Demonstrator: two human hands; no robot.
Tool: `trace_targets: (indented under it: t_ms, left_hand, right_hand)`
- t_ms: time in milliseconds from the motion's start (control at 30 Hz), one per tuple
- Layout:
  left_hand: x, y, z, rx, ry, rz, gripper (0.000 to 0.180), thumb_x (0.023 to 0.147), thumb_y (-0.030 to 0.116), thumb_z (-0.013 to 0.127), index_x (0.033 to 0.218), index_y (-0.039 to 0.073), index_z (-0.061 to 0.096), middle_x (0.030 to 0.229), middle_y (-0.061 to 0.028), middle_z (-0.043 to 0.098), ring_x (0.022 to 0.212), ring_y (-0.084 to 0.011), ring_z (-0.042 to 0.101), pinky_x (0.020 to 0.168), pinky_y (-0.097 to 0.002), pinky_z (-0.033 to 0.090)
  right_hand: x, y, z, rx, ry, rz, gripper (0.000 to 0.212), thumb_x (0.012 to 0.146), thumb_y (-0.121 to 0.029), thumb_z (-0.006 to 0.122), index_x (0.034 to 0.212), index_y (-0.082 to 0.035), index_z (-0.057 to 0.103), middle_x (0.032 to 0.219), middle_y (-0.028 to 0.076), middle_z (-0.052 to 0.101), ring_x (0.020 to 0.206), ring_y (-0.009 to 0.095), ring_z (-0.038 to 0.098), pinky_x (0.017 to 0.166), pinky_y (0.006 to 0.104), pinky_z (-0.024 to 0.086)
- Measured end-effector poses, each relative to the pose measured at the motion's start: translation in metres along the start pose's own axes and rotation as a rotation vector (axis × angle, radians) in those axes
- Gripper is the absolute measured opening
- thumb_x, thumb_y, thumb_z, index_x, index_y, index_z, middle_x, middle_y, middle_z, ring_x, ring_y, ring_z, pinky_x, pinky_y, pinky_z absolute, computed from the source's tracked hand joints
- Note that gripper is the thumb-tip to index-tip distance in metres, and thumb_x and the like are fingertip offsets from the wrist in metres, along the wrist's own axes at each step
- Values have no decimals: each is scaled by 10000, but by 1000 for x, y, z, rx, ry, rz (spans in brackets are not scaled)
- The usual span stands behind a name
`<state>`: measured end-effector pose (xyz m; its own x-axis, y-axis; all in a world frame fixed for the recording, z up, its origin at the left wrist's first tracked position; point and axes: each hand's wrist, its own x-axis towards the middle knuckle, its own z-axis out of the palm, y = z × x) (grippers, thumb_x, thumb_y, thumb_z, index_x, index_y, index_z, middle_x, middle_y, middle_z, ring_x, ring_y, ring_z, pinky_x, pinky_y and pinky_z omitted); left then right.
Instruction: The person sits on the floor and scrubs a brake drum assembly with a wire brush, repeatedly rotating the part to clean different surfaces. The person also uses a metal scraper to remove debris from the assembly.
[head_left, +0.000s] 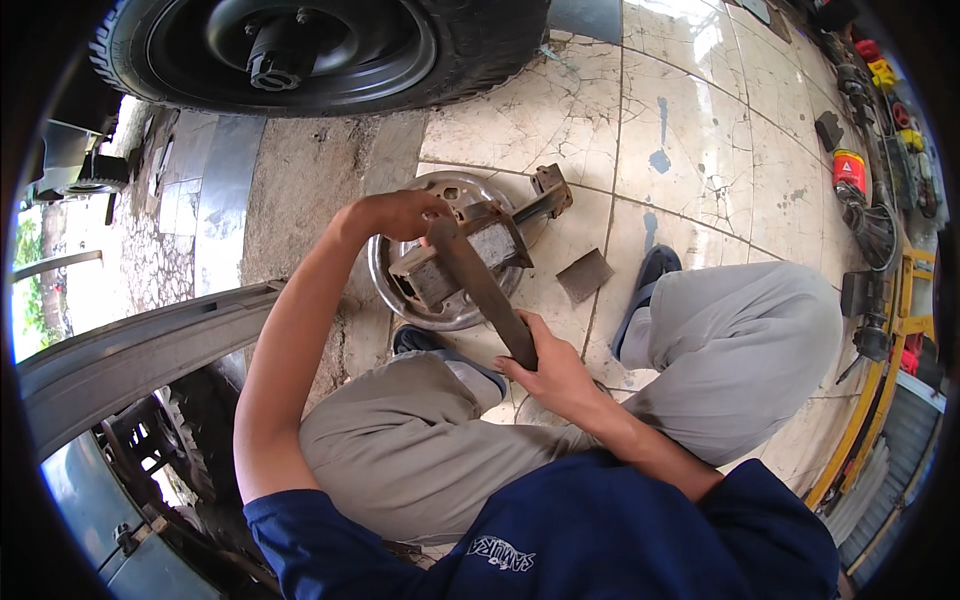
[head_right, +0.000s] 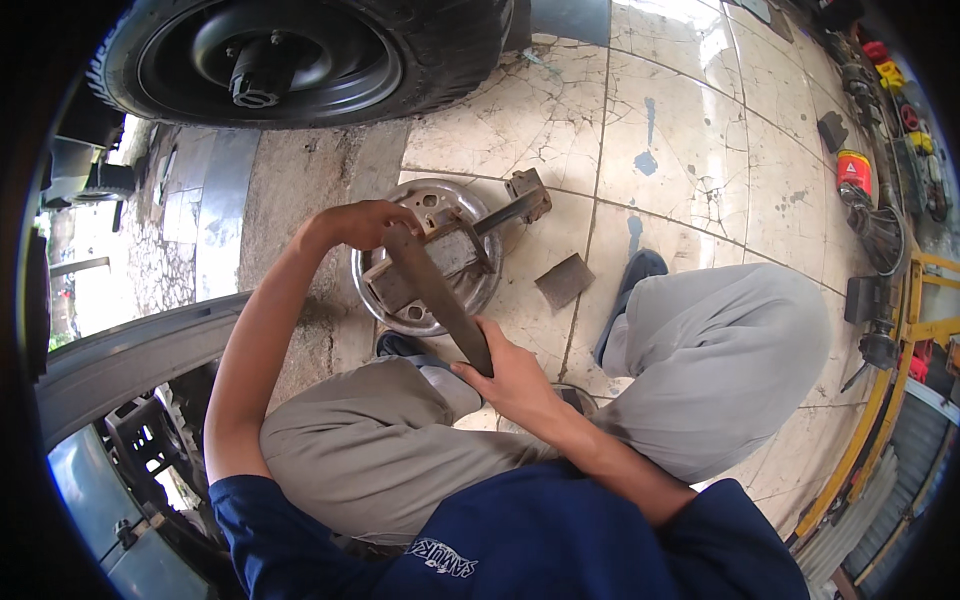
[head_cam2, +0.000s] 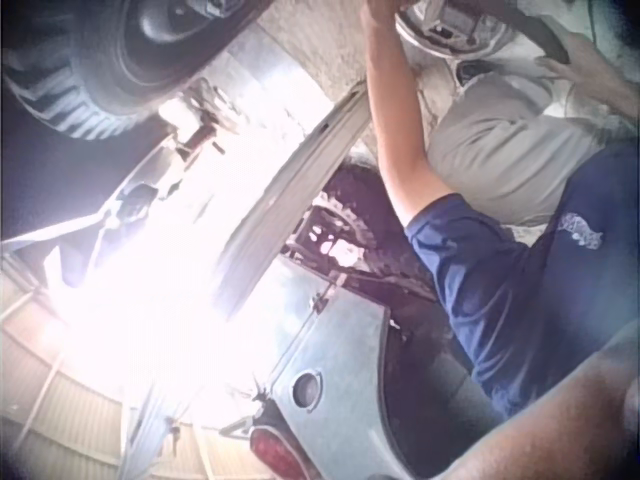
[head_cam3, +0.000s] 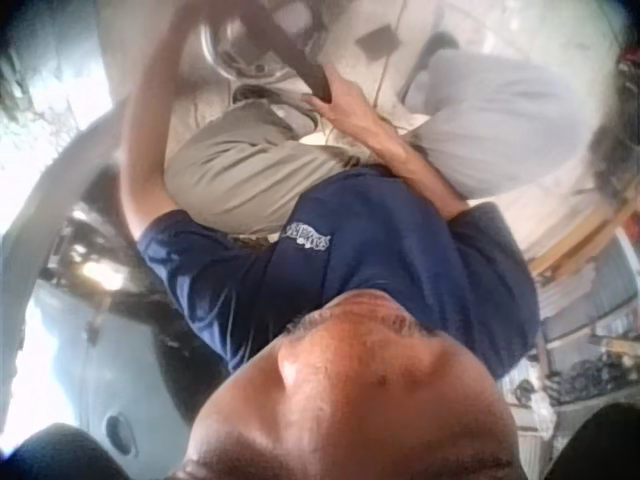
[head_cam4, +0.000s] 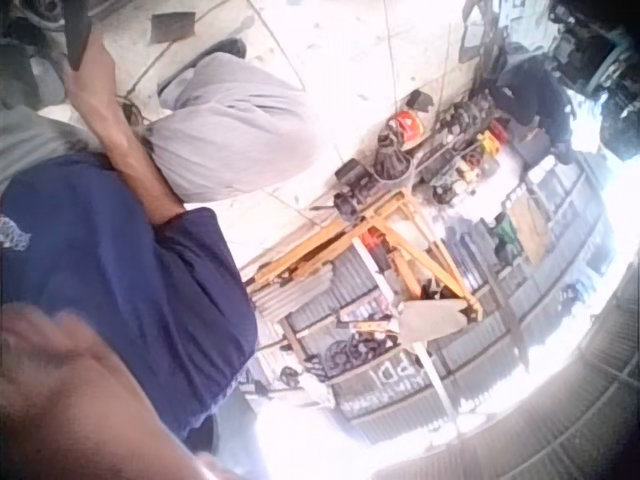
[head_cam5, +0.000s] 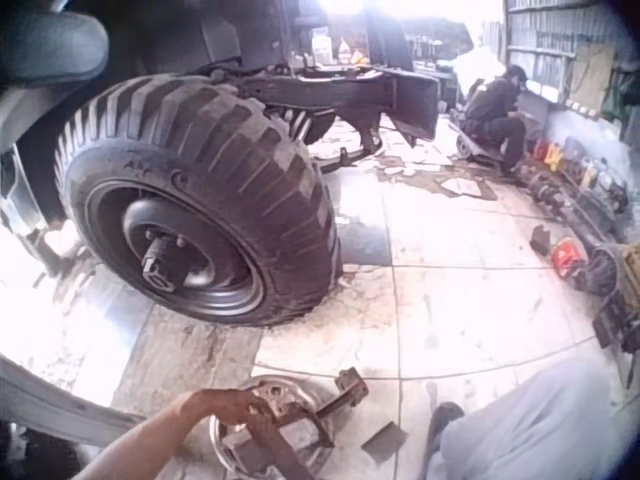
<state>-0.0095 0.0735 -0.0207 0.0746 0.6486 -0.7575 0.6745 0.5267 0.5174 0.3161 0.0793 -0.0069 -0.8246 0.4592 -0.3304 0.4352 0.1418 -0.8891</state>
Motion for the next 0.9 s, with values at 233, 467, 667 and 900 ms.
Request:
trace_targets:
  t_ms: [233, 467, 667, 900]
  left_hand:
    - [5, -8, -4, -23, 5, 14, 320, 889, 138, 643, 1207, 102, 664, 1176, -99, 683, 1101, -227, 631, 966, -365, 475]
    - [-2, 0, -4, -17, 55, 6, 353, 924, 183, 641, 1265, 94, 619, 1162, -123, 680, 1079, -221, 631, 948, -369, 486]
    - [0, -32, -3, -191, 122, 114, 311, 902, 218, 679, 1170, 61, 666, 1079, -93, 712, 993, -191, 666, 909, -344, 510]
    - [-2, -22, 2, 3, 137, 162, 298, 925, 266, 661, 1148, 69, 681, 1099, -99, 713, 1030, -202, 663, 906, -354, 512]
  right_hand:
    - [1, -2, -5, 27, -61, 139, 576, 899, -293, 695, 1314, -7, 419, 915, 294, 656, 862, 442, 666, 736, 453, 506]
    - [3, 2, -11, 85, -6, 169, 551, 914, -320, 670, 1289, 7, 433, 885, 269, 648, 830, 416, 668, 723, 440, 501]
    - [4, 13, -6, 210, 10, 359, 547, 906, -316, 673, 1289, 7, 454, 794, 186, 624, 696, 293, 636, 656, 397, 483]
    - [5, 14, -3, 107, 47, 248, 490, 908, -309, 678, 1227, 6, 481, 754, 166, 619, 612, 251, 614, 635, 386, 485]
